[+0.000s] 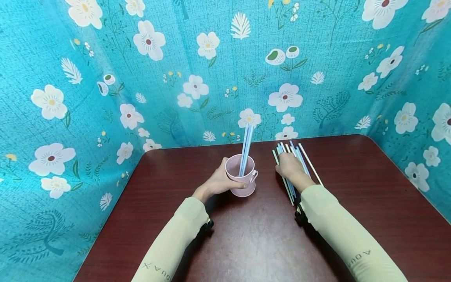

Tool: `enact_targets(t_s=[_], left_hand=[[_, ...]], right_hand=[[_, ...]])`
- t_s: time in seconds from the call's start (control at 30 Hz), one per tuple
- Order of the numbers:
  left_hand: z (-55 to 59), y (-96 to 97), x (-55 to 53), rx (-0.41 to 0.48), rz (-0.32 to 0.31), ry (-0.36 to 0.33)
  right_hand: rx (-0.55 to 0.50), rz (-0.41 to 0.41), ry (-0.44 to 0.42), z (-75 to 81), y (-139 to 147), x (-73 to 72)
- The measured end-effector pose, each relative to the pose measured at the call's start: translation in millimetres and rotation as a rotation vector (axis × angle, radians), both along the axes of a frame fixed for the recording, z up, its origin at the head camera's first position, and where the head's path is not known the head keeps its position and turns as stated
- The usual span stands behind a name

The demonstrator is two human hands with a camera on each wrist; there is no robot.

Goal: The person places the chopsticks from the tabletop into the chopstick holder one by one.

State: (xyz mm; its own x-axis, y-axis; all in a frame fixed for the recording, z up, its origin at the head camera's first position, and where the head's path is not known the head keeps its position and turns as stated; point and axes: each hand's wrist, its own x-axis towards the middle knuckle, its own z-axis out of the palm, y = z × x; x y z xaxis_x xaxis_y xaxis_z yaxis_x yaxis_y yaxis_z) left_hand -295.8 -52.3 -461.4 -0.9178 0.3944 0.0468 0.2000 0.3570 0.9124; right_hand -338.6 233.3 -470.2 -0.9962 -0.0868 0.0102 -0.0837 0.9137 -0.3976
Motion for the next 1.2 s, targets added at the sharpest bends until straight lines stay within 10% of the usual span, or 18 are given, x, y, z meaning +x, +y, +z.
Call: enact_targets(t_s=[1.2], left_hand=[[-0.4, 0.8, 0.7, 0.001, 0.004, -0.001]], right_hand=[[-0.051, 0.048, -0.192, 10.5, -24, 6.4]])
